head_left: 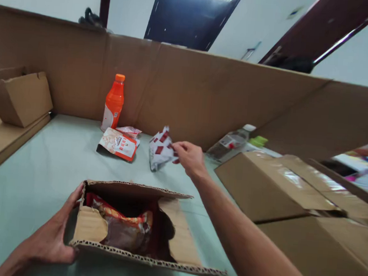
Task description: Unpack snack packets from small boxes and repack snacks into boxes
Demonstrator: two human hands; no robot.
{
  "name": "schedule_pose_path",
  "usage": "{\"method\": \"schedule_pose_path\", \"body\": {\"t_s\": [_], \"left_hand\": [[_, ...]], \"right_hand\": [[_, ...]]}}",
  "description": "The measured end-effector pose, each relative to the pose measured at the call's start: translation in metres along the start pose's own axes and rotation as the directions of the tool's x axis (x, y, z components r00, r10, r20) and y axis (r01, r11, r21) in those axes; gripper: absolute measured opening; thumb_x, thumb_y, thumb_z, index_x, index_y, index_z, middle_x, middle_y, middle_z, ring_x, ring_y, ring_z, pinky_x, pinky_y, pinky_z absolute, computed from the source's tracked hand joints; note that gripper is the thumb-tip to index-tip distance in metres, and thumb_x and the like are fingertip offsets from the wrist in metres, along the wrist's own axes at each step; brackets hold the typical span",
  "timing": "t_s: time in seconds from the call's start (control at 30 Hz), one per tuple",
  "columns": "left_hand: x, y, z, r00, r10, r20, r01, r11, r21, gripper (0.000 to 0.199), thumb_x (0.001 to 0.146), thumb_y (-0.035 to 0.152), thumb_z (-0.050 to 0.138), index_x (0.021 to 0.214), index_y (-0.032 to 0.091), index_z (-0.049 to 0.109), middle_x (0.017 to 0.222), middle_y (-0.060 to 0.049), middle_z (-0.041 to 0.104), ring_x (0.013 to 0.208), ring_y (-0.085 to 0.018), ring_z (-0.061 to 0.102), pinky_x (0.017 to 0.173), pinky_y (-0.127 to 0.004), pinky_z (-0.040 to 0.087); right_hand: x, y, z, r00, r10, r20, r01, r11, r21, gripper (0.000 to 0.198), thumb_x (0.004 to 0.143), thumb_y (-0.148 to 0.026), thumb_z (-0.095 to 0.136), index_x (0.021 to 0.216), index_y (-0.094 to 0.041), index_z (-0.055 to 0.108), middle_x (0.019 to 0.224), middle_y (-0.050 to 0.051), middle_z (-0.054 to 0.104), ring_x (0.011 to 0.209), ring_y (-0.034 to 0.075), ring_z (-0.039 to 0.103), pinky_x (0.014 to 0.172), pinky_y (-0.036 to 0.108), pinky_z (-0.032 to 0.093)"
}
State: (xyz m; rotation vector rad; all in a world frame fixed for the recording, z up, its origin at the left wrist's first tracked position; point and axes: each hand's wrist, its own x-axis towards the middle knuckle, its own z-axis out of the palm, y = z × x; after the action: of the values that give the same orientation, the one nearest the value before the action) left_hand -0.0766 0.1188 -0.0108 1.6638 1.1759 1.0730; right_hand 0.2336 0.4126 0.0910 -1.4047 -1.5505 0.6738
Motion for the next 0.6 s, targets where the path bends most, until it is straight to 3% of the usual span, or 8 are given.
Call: {"method": "schedule_pose_path", "body": {"t_s": [0.1, 0.2, 0.27, 0.3, 0.4, 0.47, 0.53, 0.6], "left_hand": [[-0.002, 0.003, -0.004, 1.000, 0.000, 0.026, 0.000, 1.000, 0.007, 0.122, 0.082, 0.054, 0.081, 0.171, 0.036, 0.000, 0.180, -0.009, 0.006, 0.161, -0.054, 0.012, 0.128, -0.075, 0.014], [-0.002, 0.003, -0.004, 1.000, 0.006, 0.029, -0.006, 1.000, 0.008, 0.125, 0.079, 0.051, 0.084, 0.171, 0.037, 0.000, 0.181, -0.007, 0.005, 0.161, -0.054, 0.014, 0.130, -0.072, 0.014], [-0.001, 0.003, -0.002, 0.999, 0.023, 0.030, -0.023, 1.000, 0.009, 0.126, 0.079, 0.051, 0.084, 0.171, 0.038, -0.001, 0.181, -0.007, 0.005, 0.160, -0.053, 0.015, 0.129, -0.072, 0.015], [0.000, 0.004, -0.001, 0.999, 0.034, 0.031, -0.034, 0.999, 0.006, 0.125, 0.079, 0.052, 0.083, 0.171, 0.039, -0.001, 0.181, -0.007, 0.004, 0.160, -0.053, 0.015, 0.129, -0.073, 0.016], [0.001, 0.004, 0.000, 0.998, 0.055, 0.029, -0.054, 0.998, -0.013, 0.123, 0.080, 0.057, 0.081, 0.171, 0.036, 0.000, 0.180, -0.009, 0.003, 0.160, -0.053, 0.017, 0.127, -0.074, 0.018], [0.002, 0.003, -0.002, 0.999, 0.040, 0.034, -0.040, 0.999, -0.011, 0.122, 0.082, 0.056, 0.079, 0.171, 0.034, -0.001, 0.180, -0.011, 0.003, 0.160, -0.053, 0.018, 0.128, -0.073, 0.019], [0.002, 0.002, -0.003, 0.999, 0.025, 0.032, -0.026, 1.000, 0.005, 0.124, 0.081, 0.057, 0.080, 0.171, 0.033, -0.001, 0.180, -0.011, 0.003, 0.161, -0.053, 0.014, 0.129, -0.072, 0.014], [0.002, 0.000, -0.003, 0.999, 0.022, 0.025, -0.022, 1.000, 0.011, 0.127, 0.079, 0.059, 0.082, 0.171, 0.033, -0.001, 0.180, -0.012, 0.004, 0.161, -0.053, 0.008, 0.129, -0.073, 0.008]], "right_hand": [[-0.016, -0.029, 0.000, 0.995, -0.078, 0.067, 0.069, 0.989, 0.129, 0.017, 0.084, -0.035, 0.063, 0.082, -0.019, 0.069, 0.082, 0.006, 0.077, 0.071, 0.017, 0.072, 0.055, 0.024, 0.053], [-0.061, -0.067, -0.024, 0.938, -0.296, 0.178, 0.245, 0.934, 0.260, 0.014, 0.087, -0.033, 0.070, 0.086, -0.020, 0.074, 0.084, 0.005, 0.079, 0.072, 0.015, 0.072, 0.058, 0.023, 0.055], [-0.095, -0.087, -0.046, 0.818, -0.441, 0.369, 0.342, 0.889, 0.305, 0.013, 0.093, -0.030, 0.070, 0.086, -0.021, 0.077, 0.077, 0.003, 0.079, 0.064, 0.013, 0.071, 0.055, 0.021, 0.054], [-0.110, -0.095, -0.054, 0.722, -0.485, 0.494, 0.381, 0.874, 0.301, 0.014, 0.095, -0.028, 0.068, 0.089, -0.022, 0.079, 0.078, 0.002, 0.080, 0.065, 0.013, 0.072, 0.056, 0.021, 0.055], [-0.143, -0.103, -0.058, 0.440, -0.437, 0.784, 0.558, 0.818, 0.143, 0.022, 0.096, -0.022, 0.068, 0.113, -0.023, 0.081, 0.107, 0.006, 0.083, 0.094, 0.018, 0.079, 0.081, 0.027, 0.062], [-0.153, -0.099, -0.045, 0.353, -0.318, 0.880, 0.690, 0.724, -0.014, 0.031, 0.091, -0.016, 0.070, 0.120, -0.021, 0.079, 0.121, 0.010, 0.080, 0.110, 0.023, 0.075, 0.094, 0.034, 0.059], [-0.156, -0.094, -0.029, 0.289, -0.202, 0.936, 0.764, 0.638, -0.098, 0.024, 0.087, -0.008, 0.067, 0.102, -0.019, 0.082, 0.107, 0.009, 0.082, 0.099, 0.023, 0.076, 0.087, 0.033, 0.058], [-0.156, -0.092, -0.022, 0.223, -0.206, 0.953, 0.796, 0.603, -0.056, 0.026, 0.087, -0.003, 0.060, 0.080, -0.019, 0.078, 0.084, 0.005, 0.080, 0.079, 0.019, 0.073, 0.077, 0.030, 0.055]]}}
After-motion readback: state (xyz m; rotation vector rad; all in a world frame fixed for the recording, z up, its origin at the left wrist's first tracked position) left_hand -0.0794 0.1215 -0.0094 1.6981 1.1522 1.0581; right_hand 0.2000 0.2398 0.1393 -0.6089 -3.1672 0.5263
